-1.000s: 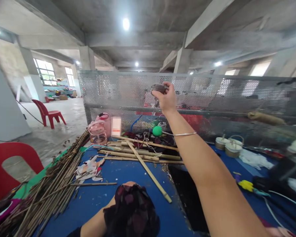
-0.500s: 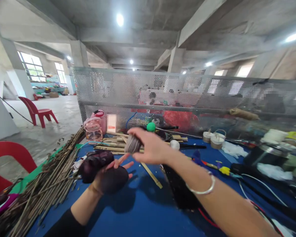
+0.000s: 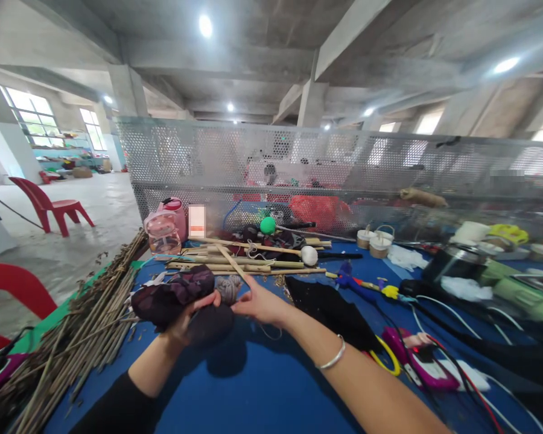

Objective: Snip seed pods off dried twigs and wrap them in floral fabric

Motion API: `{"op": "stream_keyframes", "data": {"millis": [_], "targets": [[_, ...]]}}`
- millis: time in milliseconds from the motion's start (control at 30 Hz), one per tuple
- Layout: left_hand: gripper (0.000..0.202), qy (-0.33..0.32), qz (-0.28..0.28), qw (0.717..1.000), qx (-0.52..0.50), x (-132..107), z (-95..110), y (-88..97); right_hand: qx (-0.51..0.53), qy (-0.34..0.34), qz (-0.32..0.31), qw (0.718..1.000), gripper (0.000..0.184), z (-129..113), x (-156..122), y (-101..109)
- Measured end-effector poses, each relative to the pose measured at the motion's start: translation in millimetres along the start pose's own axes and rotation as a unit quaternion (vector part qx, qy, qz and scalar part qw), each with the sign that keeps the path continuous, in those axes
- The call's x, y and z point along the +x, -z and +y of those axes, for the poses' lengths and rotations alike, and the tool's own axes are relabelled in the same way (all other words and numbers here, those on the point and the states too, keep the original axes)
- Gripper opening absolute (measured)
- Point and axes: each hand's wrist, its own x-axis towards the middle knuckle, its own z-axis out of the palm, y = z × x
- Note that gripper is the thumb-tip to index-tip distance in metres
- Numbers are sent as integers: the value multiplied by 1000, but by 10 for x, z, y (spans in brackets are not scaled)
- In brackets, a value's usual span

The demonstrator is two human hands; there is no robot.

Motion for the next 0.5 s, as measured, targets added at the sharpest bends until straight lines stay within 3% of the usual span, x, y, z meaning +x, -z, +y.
{"op": "stream_keyframes", "data": {"millis": [67, 100, 300, 400, 500], "targets": [[19, -3, -17, 999, -36, 6, 24, 44, 33, -29, -73, 996, 38, -8, -84, 46], [19, -4, -24, 998, -57, 10, 39, 63, 44, -27, -75, 996, 33, -15, -136, 69], [19, -19, -16, 989, -144, 44, 71, 113, 131, 43, 75, 988, 40, -55, -475, 222], [17, -32, -5, 984, -176, 72, 38, 112, 79, 53, 82, 992, 40, -38, -614, 233], [19, -91, 25, 968, -231, 86, 63, 117, -51, 57, 56, 996, 38, 17, -707, 187]]}}
